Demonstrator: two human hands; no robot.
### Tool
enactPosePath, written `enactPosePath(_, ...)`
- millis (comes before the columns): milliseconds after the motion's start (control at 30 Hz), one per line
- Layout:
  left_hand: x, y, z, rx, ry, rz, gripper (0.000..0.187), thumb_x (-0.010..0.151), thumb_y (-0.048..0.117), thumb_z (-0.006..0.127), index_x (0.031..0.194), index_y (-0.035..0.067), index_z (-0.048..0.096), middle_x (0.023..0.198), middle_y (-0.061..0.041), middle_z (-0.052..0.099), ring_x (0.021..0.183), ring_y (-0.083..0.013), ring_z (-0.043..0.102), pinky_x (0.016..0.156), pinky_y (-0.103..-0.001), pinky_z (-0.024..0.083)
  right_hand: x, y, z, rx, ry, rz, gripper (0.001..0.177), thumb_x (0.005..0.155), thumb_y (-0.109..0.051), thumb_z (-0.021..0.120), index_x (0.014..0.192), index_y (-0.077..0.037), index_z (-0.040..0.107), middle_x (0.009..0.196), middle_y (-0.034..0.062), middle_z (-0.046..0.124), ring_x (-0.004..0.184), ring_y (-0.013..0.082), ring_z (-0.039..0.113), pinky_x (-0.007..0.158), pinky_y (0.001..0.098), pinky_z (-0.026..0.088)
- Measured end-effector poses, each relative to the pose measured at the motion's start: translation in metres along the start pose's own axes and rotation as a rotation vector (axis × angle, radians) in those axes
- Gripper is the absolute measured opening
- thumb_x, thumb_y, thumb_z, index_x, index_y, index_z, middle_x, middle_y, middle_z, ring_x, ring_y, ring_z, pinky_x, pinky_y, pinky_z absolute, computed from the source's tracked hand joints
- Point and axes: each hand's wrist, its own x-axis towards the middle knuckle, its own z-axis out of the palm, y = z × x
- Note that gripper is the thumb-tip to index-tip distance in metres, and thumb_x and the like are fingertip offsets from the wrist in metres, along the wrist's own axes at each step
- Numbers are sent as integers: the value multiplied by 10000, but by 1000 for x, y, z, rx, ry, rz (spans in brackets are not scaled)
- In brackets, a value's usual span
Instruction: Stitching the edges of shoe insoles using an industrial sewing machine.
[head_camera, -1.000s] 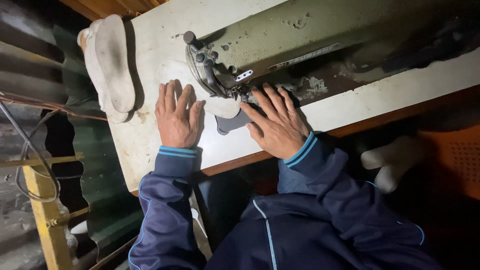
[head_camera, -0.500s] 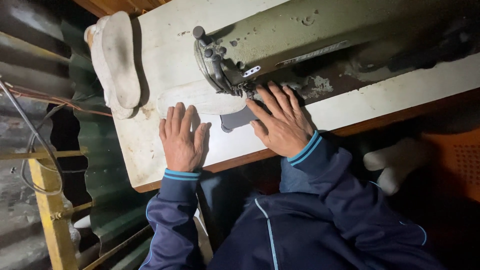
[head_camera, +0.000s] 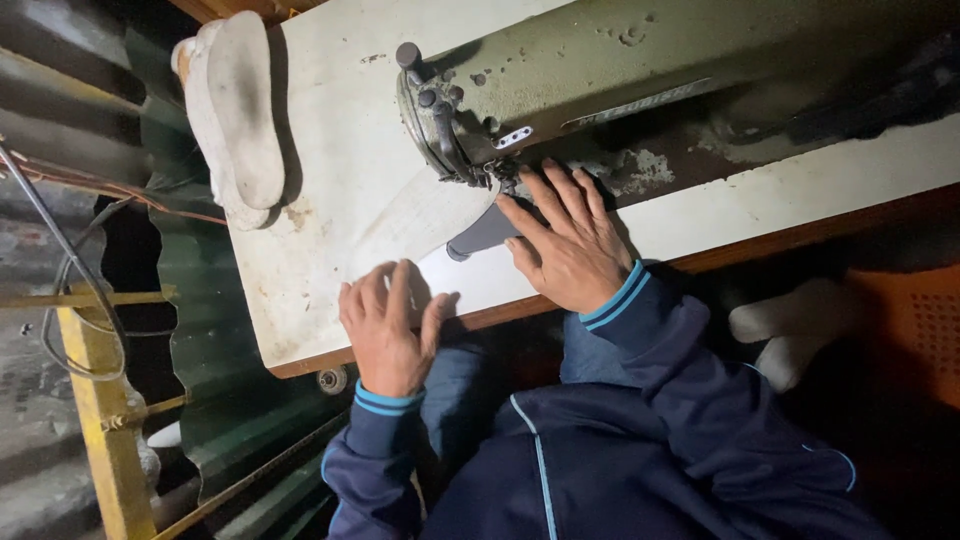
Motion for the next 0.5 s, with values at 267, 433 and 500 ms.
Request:
enactPosePath(267, -29, 45, -10, -131, -33, 15, 573, 957, 505, 672, 1404, 152, 607, 1500, -199, 474, 1461, -462, 343, 1178, -636, 200, 1, -1, -3, 42, -12, 2, 473, 1064, -371, 467, 1485, -176, 561, 1573, 205, 436, 1504, 414, 304, 1216, 604, 163)
enactPosePath(433, -44, 61, -10, -140, -26, 29, 525, 947, 448, 697, 1372, 147, 632, 1439, -184, 541, 1417, -412, 415, 1180, -622, 244, -1, 0, 0, 19, -16, 0, 471, 1059, -368, 479, 1477, -171, 569, 1582, 205, 428, 1508, 413, 304, 1218, 604, 174)
enactPosePath(500, -43, 69, -16, -159, -23, 40, 515, 947, 431, 701, 1370, 144, 634, 1420, -184, 557, 1396, -405, 439, 1176, -623, 266, 0, -2, -3, 18, -9, -4, 472, 1055, -359, 488, 1482, -173, 567, 1579, 207, 431, 1506, 414, 306, 1220, 600, 174)
